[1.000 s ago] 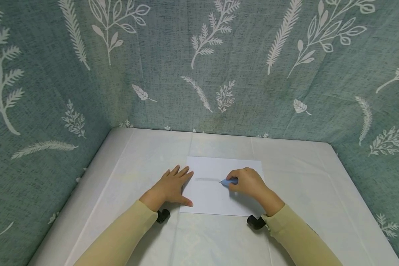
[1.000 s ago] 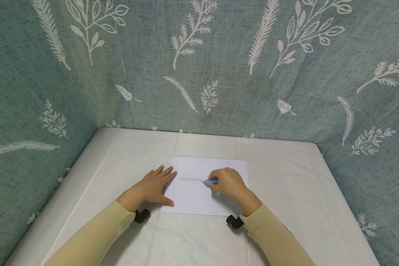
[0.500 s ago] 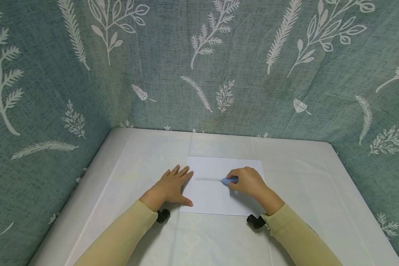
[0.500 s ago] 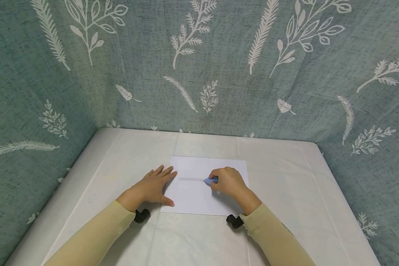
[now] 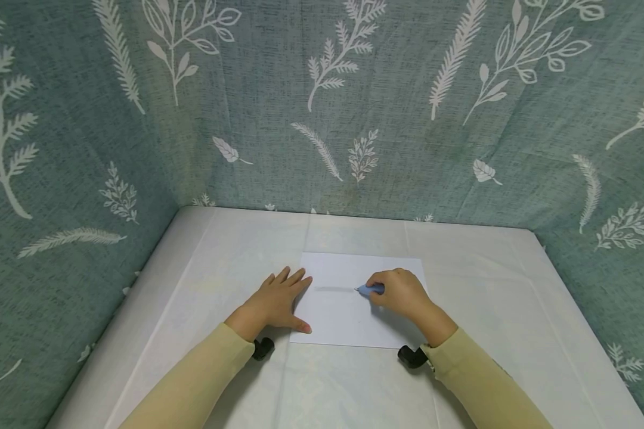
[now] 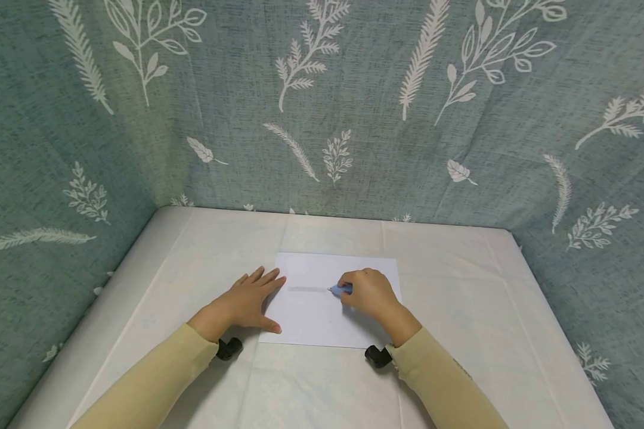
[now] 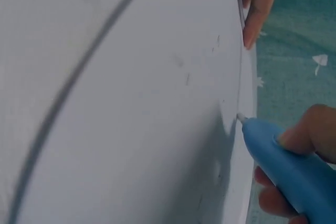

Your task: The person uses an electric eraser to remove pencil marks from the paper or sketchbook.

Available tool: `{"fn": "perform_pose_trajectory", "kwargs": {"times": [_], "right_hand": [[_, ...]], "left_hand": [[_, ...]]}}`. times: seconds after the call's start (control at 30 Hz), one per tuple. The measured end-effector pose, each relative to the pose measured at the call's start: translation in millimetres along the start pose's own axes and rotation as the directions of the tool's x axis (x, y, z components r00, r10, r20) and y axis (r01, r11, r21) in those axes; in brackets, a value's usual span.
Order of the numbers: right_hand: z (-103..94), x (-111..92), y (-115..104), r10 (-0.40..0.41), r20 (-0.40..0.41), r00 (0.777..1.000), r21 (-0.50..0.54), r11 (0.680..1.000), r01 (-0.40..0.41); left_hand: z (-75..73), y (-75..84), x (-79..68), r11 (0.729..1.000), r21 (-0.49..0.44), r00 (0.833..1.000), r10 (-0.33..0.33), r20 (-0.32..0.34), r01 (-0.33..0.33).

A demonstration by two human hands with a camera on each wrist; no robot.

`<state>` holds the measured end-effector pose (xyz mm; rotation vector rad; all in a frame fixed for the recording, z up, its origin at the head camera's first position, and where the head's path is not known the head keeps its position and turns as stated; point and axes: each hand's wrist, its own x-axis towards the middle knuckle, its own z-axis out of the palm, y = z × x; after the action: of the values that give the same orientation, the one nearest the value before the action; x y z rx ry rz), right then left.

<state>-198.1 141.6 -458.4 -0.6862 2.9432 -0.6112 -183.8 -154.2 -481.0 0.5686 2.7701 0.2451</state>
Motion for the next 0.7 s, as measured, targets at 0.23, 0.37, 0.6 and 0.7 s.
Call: {"fn": "perform_pose_trajectory", "kwargs": {"times": [0.23, 0.37, 0.6, 0.7], "right_hand": [[-1.2, -0.9, -0.3, -0.004, -0.013, 1.000, -0.015, 1.000, 0.004], [-1.4, -1.3, -0.6, 0.000, -0.019, 1.000, -0.006, 1.000, 0.000], [-1.2, -0.5, -0.2, 0.018, -0.018, 1.000, 0.000, 1.000, -0.018], [-1.1, -0.1, -0.1, 0.018, -0.019, 1.000, -0.001, 1.000, -0.018]], "left_hand": [[0.2, 0.7, 1.0, 1.000, 0.000, 1.000, 0.002, 0.002, -0.002], [-0.5, 1.3, 0.4, 1.000, -0.008, 1.000, -0.001, 0.005, 0.001], [-2.0, 2.3, -1.2, 1.000, -0.013, 1.000, 0.000, 0.003, 0.000], [-1.9, 1.7, -0.6, 1.000, -0.009, 1.000, 0.001, 0.003, -0.001]]}}
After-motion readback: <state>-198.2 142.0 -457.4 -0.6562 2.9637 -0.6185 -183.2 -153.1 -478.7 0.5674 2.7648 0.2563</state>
